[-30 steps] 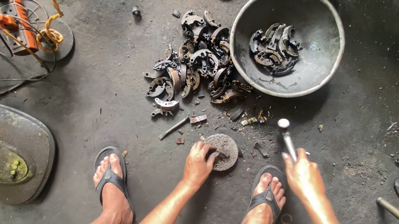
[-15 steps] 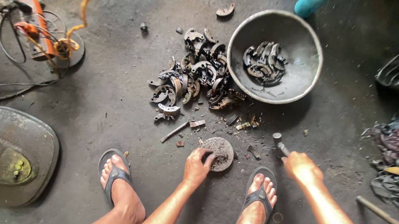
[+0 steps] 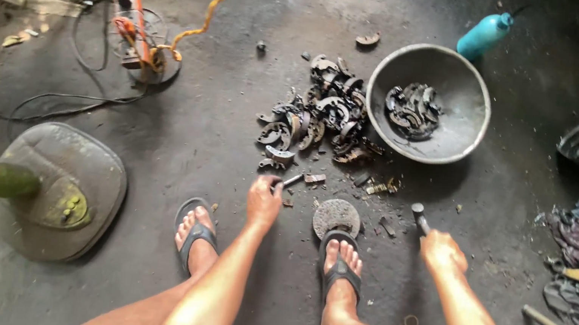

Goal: Removing old brake linings from motorcycle brake shoes using a hammer and punch on a workshop floor.

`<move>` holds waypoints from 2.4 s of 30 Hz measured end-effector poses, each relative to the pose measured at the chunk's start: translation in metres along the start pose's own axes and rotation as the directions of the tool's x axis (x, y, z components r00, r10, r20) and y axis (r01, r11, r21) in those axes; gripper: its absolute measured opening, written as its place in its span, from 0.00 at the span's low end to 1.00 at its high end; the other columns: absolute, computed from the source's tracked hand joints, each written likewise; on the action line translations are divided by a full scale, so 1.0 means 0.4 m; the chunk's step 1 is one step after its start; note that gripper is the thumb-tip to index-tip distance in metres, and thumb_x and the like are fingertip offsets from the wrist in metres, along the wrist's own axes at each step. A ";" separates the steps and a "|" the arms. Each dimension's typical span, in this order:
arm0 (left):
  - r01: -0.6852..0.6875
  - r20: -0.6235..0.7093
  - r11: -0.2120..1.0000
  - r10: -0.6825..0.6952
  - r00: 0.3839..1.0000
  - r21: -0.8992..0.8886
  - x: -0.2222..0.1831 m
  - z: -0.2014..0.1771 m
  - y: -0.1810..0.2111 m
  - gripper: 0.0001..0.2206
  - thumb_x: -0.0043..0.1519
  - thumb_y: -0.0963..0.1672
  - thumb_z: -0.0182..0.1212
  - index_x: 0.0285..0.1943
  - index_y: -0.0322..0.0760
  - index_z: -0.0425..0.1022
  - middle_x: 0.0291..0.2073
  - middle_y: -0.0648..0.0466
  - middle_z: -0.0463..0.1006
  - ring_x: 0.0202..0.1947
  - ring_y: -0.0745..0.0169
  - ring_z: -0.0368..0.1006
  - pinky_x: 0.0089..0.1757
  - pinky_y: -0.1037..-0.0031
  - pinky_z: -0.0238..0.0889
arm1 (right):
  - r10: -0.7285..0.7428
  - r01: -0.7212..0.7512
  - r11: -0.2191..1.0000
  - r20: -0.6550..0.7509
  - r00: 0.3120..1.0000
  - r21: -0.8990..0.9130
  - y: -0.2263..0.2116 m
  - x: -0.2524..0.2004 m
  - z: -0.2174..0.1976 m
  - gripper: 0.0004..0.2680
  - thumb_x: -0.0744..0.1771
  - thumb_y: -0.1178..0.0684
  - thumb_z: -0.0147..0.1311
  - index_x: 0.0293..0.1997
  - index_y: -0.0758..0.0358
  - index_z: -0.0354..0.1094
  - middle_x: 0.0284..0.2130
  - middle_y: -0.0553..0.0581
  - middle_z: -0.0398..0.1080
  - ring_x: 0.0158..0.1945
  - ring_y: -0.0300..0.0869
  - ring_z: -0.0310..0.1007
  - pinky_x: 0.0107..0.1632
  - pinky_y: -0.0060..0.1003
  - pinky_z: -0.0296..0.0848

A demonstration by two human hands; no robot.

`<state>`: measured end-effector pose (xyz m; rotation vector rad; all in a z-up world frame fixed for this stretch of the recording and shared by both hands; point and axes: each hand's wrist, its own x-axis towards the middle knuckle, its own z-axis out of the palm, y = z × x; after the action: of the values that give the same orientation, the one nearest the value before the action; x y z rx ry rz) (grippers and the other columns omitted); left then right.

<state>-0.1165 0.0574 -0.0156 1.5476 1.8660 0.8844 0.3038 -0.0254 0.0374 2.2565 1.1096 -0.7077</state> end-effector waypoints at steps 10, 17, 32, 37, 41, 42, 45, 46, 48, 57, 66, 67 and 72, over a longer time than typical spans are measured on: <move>-0.174 0.242 0.966 0.125 0.962 0.192 0.071 0.005 0.035 0.14 0.55 0.43 0.70 0.50 0.39 0.78 0.45 0.47 0.76 0.49 0.42 0.72 0.49 0.56 0.67 | 0.047 -0.043 0.999 0.178 0.983 -0.030 -0.054 -0.031 -0.144 0.15 0.70 0.40 0.53 0.60 0.53 0.74 0.58 0.57 0.75 0.62 0.53 0.75 0.58 0.51 0.75; -0.231 0.409 0.928 0.097 0.907 0.294 0.078 0.063 -0.018 0.12 0.56 0.43 0.68 0.46 0.34 0.75 0.42 0.44 0.76 0.47 0.41 0.74 0.47 0.55 0.69 | 0.034 -0.017 0.997 0.237 0.971 -0.074 -0.052 -0.020 -0.144 0.15 0.70 0.39 0.52 0.59 0.53 0.74 0.56 0.57 0.76 0.60 0.53 0.76 0.57 0.50 0.76; -0.172 0.596 0.908 0.385 0.704 -0.383 -0.016 0.094 0.280 0.10 0.63 0.41 0.64 0.52 0.35 0.74 0.37 0.43 0.82 0.39 0.44 0.82 0.39 0.62 0.74 | -0.050 0.028 0.946 0.059 0.997 0.323 -0.004 -0.192 -0.132 0.19 0.69 0.35 0.49 0.47 0.65 0.72 0.34 0.74 0.77 0.43 0.67 0.80 0.43 0.61 0.74; -0.298 0.496 0.842 0.513 0.701 -0.450 -0.027 0.091 0.274 0.12 0.61 0.40 0.64 0.52 0.32 0.73 0.43 0.41 0.81 0.43 0.37 0.79 0.42 0.60 0.73 | -0.134 0.109 0.887 0.024 0.991 0.449 -0.051 -0.238 -0.147 0.19 0.69 0.35 0.49 0.44 0.66 0.72 0.25 0.71 0.77 0.32 0.60 0.84 0.36 0.56 0.74; -0.277 0.578 0.872 0.477 0.662 -0.403 -0.035 0.104 0.247 0.10 0.62 0.40 0.63 0.51 0.33 0.74 0.40 0.42 0.81 0.42 0.39 0.80 0.41 0.59 0.73 | -0.166 0.117 0.857 0.054 0.985 0.502 -0.093 -0.281 -0.201 0.17 0.68 0.37 0.50 0.46 0.62 0.72 0.23 0.69 0.77 0.30 0.55 0.84 0.34 0.54 0.74; -0.258 0.619 0.890 0.449 0.644 -0.377 -0.037 0.106 0.243 0.09 0.64 0.40 0.63 0.51 0.35 0.74 0.38 0.43 0.81 0.41 0.41 0.81 0.41 0.60 0.74 | -0.187 0.147 0.847 0.028 0.982 0.511 -0.099 -0.288 -0.207 0.17 0.68 0.37 0.51 0.46 0.63 0.72 0.23 0.70 0.76 0.30 0.55 0.83 0.33 0.54 0.73; -0.275 0.628 0.875 0.479 0.613 -0.399 -0.036 0.103 0.242 0.10 0.63 0.40 0.63 0.52 0.34 0.73 0.38 0.43 0.81 0.41 0.39 0.80 0.40 0.59 0.73 | -0.212 0.174 0.831 0.011 0.977 0.528 -0.109 -0.302 -0.219 0.16 0.67 0.37 0.51 0.47 0.61 0.72 0.22 0.69 0.76 0.30 0.56 0.84 0.33 0.53 0.73; -0.274 0.628 0.875 0.479 0.614 -0.399 -0.035 0.100 0.244 0.10 0.63 0.40 0.63 0.52 0.34 0.73 0.38 0.43 0.81 0.41 0.39 0.80 0.40 0.59 0.73 | -0.213 0.175 0.831 0.011 0.977 0.528 -0.111 -0.305 -0.221 0.16 0.67 0.37 0.51 0.47 0.61 0.72 0.22 0.69 0.76 0.30 0.56 0.84 0.33 0.53 0.73; -0.289 0.595 0.850 0.518 0.614 -0.441 -0.033 0.095 0.248 0.11 0.63 0.39 0.63 0.53 0.34 0.73 0.39 0.42 0.81 0.41 0.39 0.79 0.40 0.59 0.73 | -0.253 0.238 0.795 -0.052 0.966 0.558 -0.113 -0.310 -0.225 0.16 0.67 0.38 0.52 0.47 0.62 0.71 0.22 0.69 0.75 0.32 0.59 0.82 0.33 0.53 0.72; -0.230 0.634 0.867 0.483 0.603 -0.442 -0.033 0.095 0.248 0.11 0.63 0.38 0.61 0.54 0.34 0.73 0.39 0.43 0.81 0.41 0.40 0.79 0.41 0.60 0.73 | -0.410 0.388 0.792 -0.061 0.910 0.471 -0.144 -0.375 -0.303 0.12 0.66 0.42 0.54 0.44 0.59 0.68 0.20 0.68 0.75 0.29 0.64 0.79 0.30 0.55 0.70; -0.255 0.565 0.820 0.545 0.619 -0.512 -0.033 0.100 0.239 0.18 0.60 0.36 0.59 0.60 0.38 0.73 0.44 0.41 0.81 0.45 0.38 0.79 0.45 0.60 0.74 | -0.439 0.371 0.853 0.121 0.890 0.367 -0.192 -0.381 -0.335 0.11 0.68 0.42 0.53 0.43 0.59 0.66 0.19 0.69 0.75 0.26 0.61 0.81 0.30 0.55 0.70; -0.255 0.563 0.819 0.546 0.620 -0.514 -0.030 0.103 0.241 0.18 0.60 0.36 0.59 0.60 0.38 0.73 0.44 0.41 0.81 0.45 0.38 0.79 0.45 0.60 0.74 | -0.438 0.370 0.854 0.121 0.891 0.365 -0.193 -0.390 -0.350 0.11 0.68 0.42 0.53 0.43 0.59 0.66 0.19 0.69 0.75 0.26 0.61 0.81 0.30 0.55 0.70; -0.217 0.619 0.866 0.479 0.622 -0.452 -0.036 0.117 0.218 0.14 0.62 0.38 0.62 0.56 0.36 0.74 0.41 0.43 0.82 0.43 0.40 0.80 0.43 0.62 0.74 | -0.536 0.630 0.537 -0.350 0.768 0.560 -0.176 -0.407 -0.305 0.12 0.67 0.45 0.50 0.44 0.66 0.63 0.20 0.69 0.74 0.25 0.61 0.80 0.23 0.52 0.71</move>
<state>-0.0240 0.0600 0.0227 1.7235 0.8019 0.5684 0.1871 0.0022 0.2164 2.4863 2.0007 -1.4230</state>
